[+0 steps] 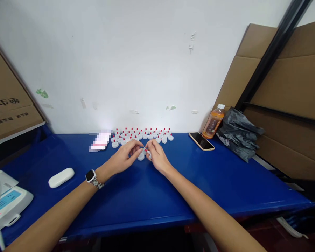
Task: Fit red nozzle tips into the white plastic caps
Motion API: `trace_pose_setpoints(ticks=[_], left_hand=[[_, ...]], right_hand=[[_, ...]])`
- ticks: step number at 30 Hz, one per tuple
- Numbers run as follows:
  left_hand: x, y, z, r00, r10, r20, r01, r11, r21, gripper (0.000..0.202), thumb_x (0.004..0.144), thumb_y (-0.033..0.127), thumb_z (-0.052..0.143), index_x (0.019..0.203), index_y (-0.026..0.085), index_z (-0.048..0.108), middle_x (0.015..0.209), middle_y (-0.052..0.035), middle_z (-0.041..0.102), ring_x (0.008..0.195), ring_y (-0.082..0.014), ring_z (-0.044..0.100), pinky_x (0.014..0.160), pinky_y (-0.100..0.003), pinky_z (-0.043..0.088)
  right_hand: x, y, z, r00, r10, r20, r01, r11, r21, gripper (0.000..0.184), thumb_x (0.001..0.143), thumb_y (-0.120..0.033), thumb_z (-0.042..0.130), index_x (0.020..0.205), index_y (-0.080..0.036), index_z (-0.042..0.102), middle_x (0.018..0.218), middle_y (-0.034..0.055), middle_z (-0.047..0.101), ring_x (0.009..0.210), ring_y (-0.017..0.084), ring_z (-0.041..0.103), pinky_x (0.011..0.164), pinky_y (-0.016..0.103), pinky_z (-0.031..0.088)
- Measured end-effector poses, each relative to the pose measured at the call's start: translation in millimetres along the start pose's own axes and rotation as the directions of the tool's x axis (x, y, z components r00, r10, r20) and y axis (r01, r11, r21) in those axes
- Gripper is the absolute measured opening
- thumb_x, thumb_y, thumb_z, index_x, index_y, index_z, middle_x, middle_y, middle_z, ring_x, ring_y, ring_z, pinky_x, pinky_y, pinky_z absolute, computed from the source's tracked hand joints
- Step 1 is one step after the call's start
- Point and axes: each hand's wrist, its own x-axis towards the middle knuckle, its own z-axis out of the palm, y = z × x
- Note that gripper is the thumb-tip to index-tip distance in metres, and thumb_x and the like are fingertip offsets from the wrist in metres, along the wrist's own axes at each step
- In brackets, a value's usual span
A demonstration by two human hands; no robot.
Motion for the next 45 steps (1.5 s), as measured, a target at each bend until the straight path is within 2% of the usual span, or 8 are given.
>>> trace_pose_setpoints(ticks=[7,11,16,19,25,32,38,45], left_hand=[[-1.3,1.9,9.4,0.983,0.143,0.118,-0.164,0.965,0.203,0.028,0.105,0.034,0.027,0.095,0.019,0.048,0.091,-0.0048,0.056,0.080,-0.0171,0.054,0.072,-0.032,0.044],[1.1,-2.1,13.0,0.974,0.180,0.140,-0.202,0.966,0.163,0.032,0.106,0.033,0.024,0.092,0.019,0.049,0.092,-0.0048,0.054,0.082,-0.0166,0.052,0.076,-0.031,0.043],[5.8,-13.1,3.9,0.998,-0.021,-0.053,0.018,0.999,-0.049,0.041,0.105,0.041,0.022,0.078,0.020,0.044,0.074,0.0000,0.049,0.069,-0.0142,0.048,0.066,-0.028,0.039],[14.1,-27.0,-9.0,0.984,-0.134,-0.121,0.137,0.990,0.019,0.037,0.104,0.042,0.025,0.081,0.020,0.045,0.073,0.0009,0.049,0.067,-0.0148,0.047,0.065,-0.029,0.038],[44.4,-49.3,-8.8,0.998,-0.005,0.070,-0.015,0.960,0.281,0.017,0.098,0.025,0.044,0.094,0.018,0.059,0.097,-0.0076,0.057,0.096,-0.0217,0.054,0.087,-0.035,0.043],[55.4,-56.9,9.4,0.977,-0.051,0.207,-0.056,0.875,0.481,0.015,0.091,0.016,0.052,0.096,0.016,0.066,0.098,-0.0105,0.058,0.099,-0.0258,0.054,0.089,-0.039,0.044],[41.3,-47.9,-0.4,0.990,0.021,0.136,-0.087,0.864,0.495,0.019,0.096,0.019,0.047,0.106,0.017,0.062,0.105,-0.0108,0.057,0.101,-0.0254,0.052,0.090,-0.040,0.044],[-3.0,-45.8,-19.1,0.993,-0.005,0.120,-0.034,0.945,0.325,0.017,0.097,0.023,0.045,0.096,0.021,0.061,0.098,-0.0061,0.060,0.096,-0.0213,0.055,0.086,-0.034,0.045]], right_hand=[[-4.5,4.6,18.9,0.996,0.060,0.066,-0.074,0.969,0.237,0.037,0.088,-0.057,0.057,0.084,-0.024,0.040,0.053,-0.0103,0.041,0.040,0.007,0.033,0.042,0.021,0.025],[-7.0,7.1,21.1,0.992,0.083,0.091,-0.107,0.949,0.298,0.034,0.090,-0.055,0.055,0.085,-0.025,0.038,0.050,-0.0112,0.040,0.039,0.007,0.031,0.043,0.021,0.027],[-4.7,-0.4,15.3,0.999,-0.039,-0.036,0.042,0.996,0.083,0.035,0.092,-0.057,0.051,0.085,-0.025,0.040,0.053,-0.0085,0.042,0.045,0.009,0.036,0.046,0.022,0.028],[3.6,-0.5,3.4,0.986,-0.078,-0.145,0.069,0.995,-0.068,0.036,0.093,-0.059,0.048,0.086,-0.024,0.045,0.061,-0.0051,0.047,0.050,0.011,0.039,0.048,0.024,0.032],[17.7,15.6,-21.7,0.995,-0.074,-0.060,0.045,0.921,-0.388,0.043,0.095,-0.056,0.044,0.083,-0.020,0.063,0.072,0.0010,0.056,0.063,0.015,0.048,0.062,0.028,0.040],[21.1,15.8,-34.7,0.981,-0.159,-0.114,0.066,0.817,-0.573,0.035,0.093,-0.049,0.052,0.089,-0.023,0.075,0.083,0.0054,0.060,0.089,0.022,0.054,0.085,0.035,0.042],[21.0,22.1,-34.9,0.996,-0.074,-0.051,0.029,0.804,-0.594,0.034,0.092,-0.042,0.051,0.089,-0.019,0.077,0.072,0.0027,0.063,0.064,0.016,0.049,0.063,0.029,0.036],[21.3,29.9,-31.9,0.999,-0.030,-0.016,0.015,0.807,-0.590,0.024,0.086,-0.036,0.058,0.089,-0.018,0.074,0.066,-0.0003,0.061,0.061,0.014,0.051,0.060,0.027,0.036]])
